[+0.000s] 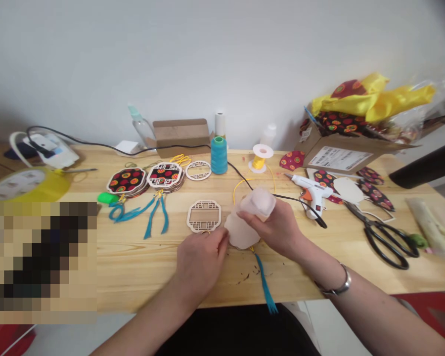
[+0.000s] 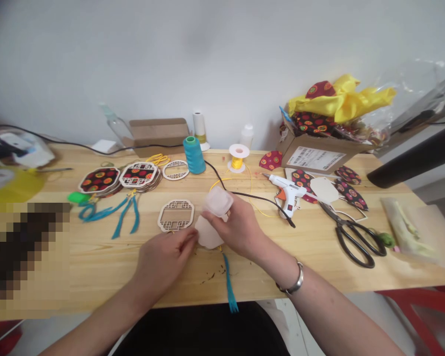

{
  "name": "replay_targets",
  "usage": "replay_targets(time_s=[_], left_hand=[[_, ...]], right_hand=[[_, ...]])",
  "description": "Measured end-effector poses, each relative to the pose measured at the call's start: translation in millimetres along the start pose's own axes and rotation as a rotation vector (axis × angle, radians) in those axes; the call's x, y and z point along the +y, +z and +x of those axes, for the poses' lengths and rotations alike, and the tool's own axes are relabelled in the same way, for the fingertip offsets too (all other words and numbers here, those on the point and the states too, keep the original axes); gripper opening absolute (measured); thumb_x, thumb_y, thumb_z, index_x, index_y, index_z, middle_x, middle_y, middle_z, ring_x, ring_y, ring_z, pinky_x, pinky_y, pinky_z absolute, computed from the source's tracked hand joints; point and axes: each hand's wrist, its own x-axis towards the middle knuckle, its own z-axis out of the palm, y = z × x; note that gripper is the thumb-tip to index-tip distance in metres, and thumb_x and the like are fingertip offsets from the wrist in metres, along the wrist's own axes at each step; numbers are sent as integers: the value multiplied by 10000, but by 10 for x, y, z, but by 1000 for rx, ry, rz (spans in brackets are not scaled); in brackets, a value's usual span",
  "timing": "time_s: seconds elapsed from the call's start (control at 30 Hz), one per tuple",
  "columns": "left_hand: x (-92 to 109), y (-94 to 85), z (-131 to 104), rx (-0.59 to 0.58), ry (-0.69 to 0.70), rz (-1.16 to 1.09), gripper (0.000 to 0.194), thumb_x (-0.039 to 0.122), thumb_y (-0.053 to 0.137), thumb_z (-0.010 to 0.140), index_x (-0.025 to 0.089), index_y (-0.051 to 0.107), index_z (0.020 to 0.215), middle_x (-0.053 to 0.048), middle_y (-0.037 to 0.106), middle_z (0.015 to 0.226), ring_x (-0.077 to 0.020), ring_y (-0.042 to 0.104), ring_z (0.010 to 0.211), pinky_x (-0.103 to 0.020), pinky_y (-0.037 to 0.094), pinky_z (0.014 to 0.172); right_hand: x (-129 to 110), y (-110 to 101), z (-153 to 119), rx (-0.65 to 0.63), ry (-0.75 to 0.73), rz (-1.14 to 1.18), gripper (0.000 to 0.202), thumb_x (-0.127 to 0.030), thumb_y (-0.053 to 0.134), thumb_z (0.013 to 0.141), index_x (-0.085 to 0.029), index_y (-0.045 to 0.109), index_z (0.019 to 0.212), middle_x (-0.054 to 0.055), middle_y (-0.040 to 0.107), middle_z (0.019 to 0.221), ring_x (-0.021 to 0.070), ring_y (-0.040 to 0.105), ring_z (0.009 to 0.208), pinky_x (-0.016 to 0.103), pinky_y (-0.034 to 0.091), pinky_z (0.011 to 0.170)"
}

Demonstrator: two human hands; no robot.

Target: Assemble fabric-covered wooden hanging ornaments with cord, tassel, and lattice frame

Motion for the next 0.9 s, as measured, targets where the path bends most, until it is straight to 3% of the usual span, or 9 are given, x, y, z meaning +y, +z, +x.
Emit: replay_targets(time_s=[0.13, 0.23, 0.3, 0.4, 0.5, 0.6, 0.67, 0.8, 0.9], left_hand=[[-21, 6, -32, 30, 27, -32, 239, 288, 485, 909, 247, 711, 975, -22, 744, 771, -227, 667, 693, -316, 440, 619], [-63, -65, -13, 119, 47, -54, 257, 257, 488, 895, 234, 685, 1058, -27, 733, 792, -219, 655, 718, -325, 470, 662], [-107, -149, 43, 210, 78, -23, 290, 246, 496, 882, 200, 659, 1117, -69, 718, 957, -243, 641, 865, -358, 484, 760], [-185, -276, 179, 228, 59, 100, 414, 288, 549, 853, 172, 583, 1249, -125, 624, 1226, -323, 543, 1101, -448, 453, 882], [-257, -324, 322, 102, 16, 179, 526, 321, 577, 831, 182, 507, 1334, -119, 502, 1402, -370, 426, 1250, -499, 440, 897], [-317, -282, 423, -24, -22, 168, 631, 373, 585, 813, 163, 437, 1389, -119, 433, 1463, -363, 353, 1321, -512, 416, 937], [-351, -236, 458, -66, -71, 142, 670, 408, 574, 806, 167, 406, 1408, -112, 397, 1488, -359, 338, 1335, -524, 406, 946], [-400, -182, 480, -93, -97, 101, 710, 427, 569, 792, 176, 376, 1428, -106, 407, 1482, -340, 350, 1328, -507, 377, 977], [-424, -182, 478, -103, -104, 64, 745, 438, 584, 771, 162, 373, 1430, -133, 488, 1412, -330, 393, 1294, -482, 374, 974]], right_hand=[[-51, -214, 31, 237, -53, 13, 113, -286, 715, 738, -204, 647, 776, 26, 719, 745, 188, 669, 672, 305, 549, 621], [-142, -439, 72, 415, -40, 71, 215, -278, 732, 734, -223, 666, 931, 58, 721, 973, 230, 687, 846, 375, 563, 763], [-181, -573, 117, 469, -10, 167, 307, -266, 706, 767, -236, 635, 1064, 80, 666, 1152, 228, 693, 860, 401, 561, 796], [-167, -738, 204, 476, -40, 360, 402, -234, 675, 791, -265, 564, 1175, 75, 596, 1269, 211, 697, 873, 417, 556, 837], [-94, -876, 281, 354, -50, 516, 477, -287, 696, 736, -292, 562, 1194, 58, 530, 1358, 260, 652, 1037, 466, 521, 911], [16, -952, 336, 267, 24, 618, 359, -391, 624, 758, -303, 633, 1105, 24, 424, 1460, 312, 584, 1155, 488, 516, 900], [121, -939, 371, 316, 59, 635, 242, -397, 562, 811, -272, 673, 987, 37, 475, 1416, 311, 534, 1216, 475, 513, 898], [373, -809, 458, 429, 30, 411, 164, -312, 647, 791, -232, 643, 933, 89, 514, 1334, 290, 523, 1216, 440, 521, 882], [501, -733, 519, 432, -128, 88, 473, -255, 668, 763, -264, 521, 1213, 113, 352, 1453, 294, 422, 1301, 422, 535, 861]])
